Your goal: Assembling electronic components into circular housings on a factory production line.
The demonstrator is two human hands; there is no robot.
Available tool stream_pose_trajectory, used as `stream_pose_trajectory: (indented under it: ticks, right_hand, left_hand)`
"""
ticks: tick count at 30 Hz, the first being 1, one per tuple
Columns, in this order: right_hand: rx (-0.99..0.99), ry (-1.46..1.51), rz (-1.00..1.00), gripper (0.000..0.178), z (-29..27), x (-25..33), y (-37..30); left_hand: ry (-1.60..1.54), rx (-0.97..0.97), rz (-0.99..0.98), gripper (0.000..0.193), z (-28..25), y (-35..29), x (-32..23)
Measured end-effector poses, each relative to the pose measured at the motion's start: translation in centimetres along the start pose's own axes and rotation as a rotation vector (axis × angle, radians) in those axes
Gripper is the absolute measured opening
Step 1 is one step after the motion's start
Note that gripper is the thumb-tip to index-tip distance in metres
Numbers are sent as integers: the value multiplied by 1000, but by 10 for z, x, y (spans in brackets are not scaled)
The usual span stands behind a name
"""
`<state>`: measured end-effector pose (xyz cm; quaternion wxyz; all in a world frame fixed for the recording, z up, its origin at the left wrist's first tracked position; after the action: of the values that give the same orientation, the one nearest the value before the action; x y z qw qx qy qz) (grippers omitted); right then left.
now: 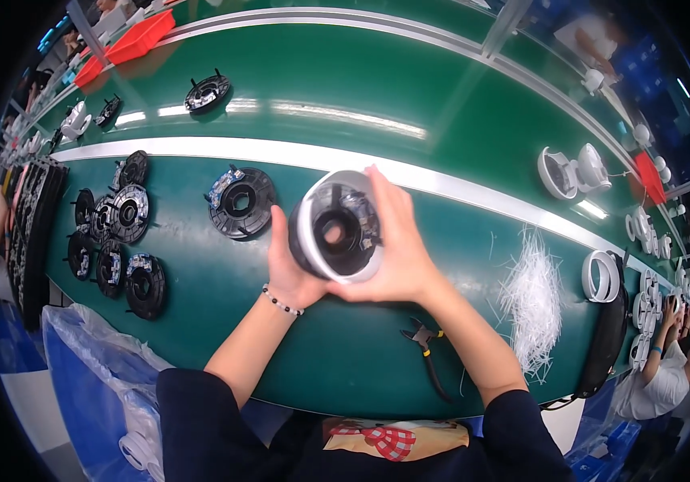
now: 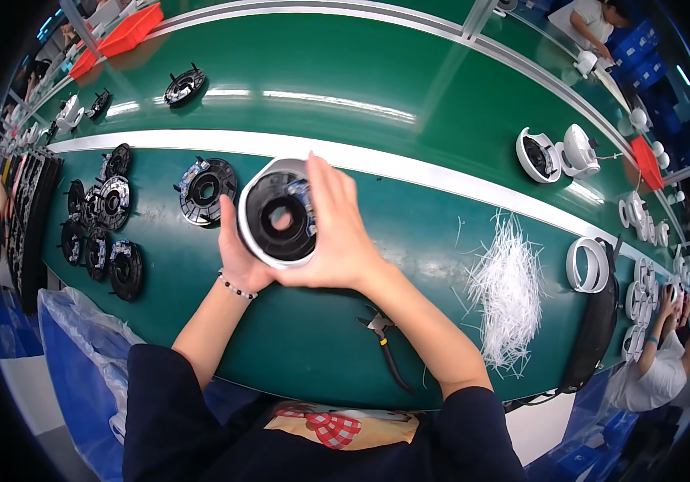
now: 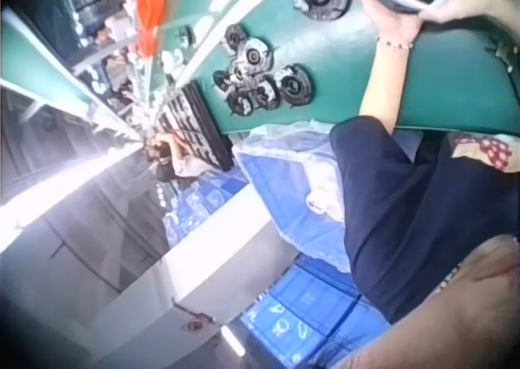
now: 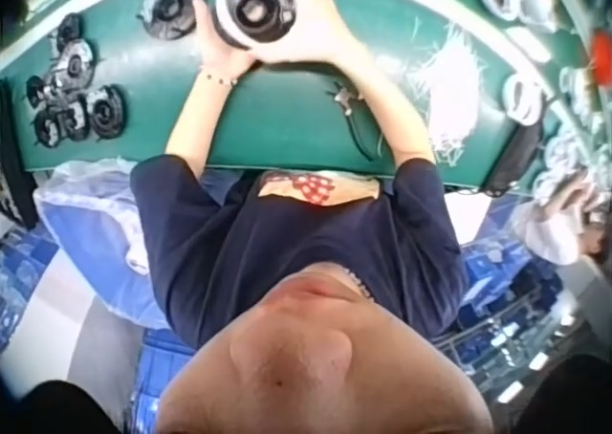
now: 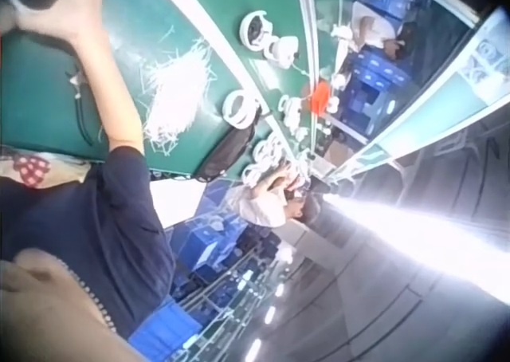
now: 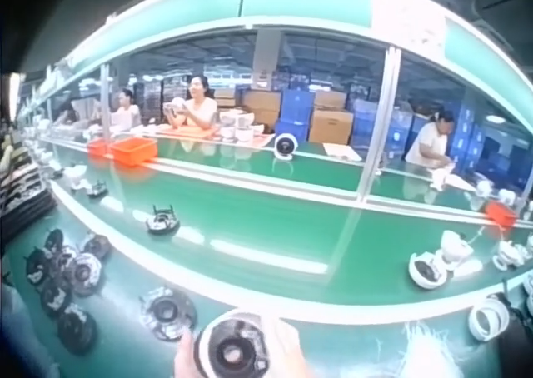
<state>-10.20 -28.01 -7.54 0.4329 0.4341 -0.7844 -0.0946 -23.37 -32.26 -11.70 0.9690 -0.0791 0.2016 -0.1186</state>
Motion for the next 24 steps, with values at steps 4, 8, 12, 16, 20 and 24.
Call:
stream_pose_trajectory:
  ticks: [4, 8, 12, 16, 20, 24]
  right_hand:
    - [106, 47, 31, 123, -5, -1, 5]
    - [-11, 267, 293, 123, -9, 1, -5]
    - [-84, 4, 263, 122, 1, 20, -19]
    - [-76, -85, 165, 122, 11, 21, -16]
    - [-31, -141, 205, 124, 9, 17, -10]
    - [35, -188, 269, 124, 14, 14, -7]
  left_hand:
    - [-135, 162, -85, 75, -11, 3, -4]
    - [105, 168, -57, 73, -6, 0, -2]
    - [100, 208, -44, 75, -1, 1, 6]
    - [127, 97, -1, 83, -6, 2, 9]
    - [183, 164, 4, 90, -8, 6, 10]
    - [210, 100, -57, 91, -10, 5, 4]
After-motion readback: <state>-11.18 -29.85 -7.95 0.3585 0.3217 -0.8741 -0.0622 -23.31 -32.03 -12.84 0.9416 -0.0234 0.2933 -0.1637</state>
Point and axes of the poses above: each hand's wrist, its own y-axis towards the middle knuckle, its own z-axis out of the palm, x = y × z, the point moved 2 cm from there along y, towards the middle knuckle, and after that the axes turned 6 degrees about -z, right-handed, at the moved point
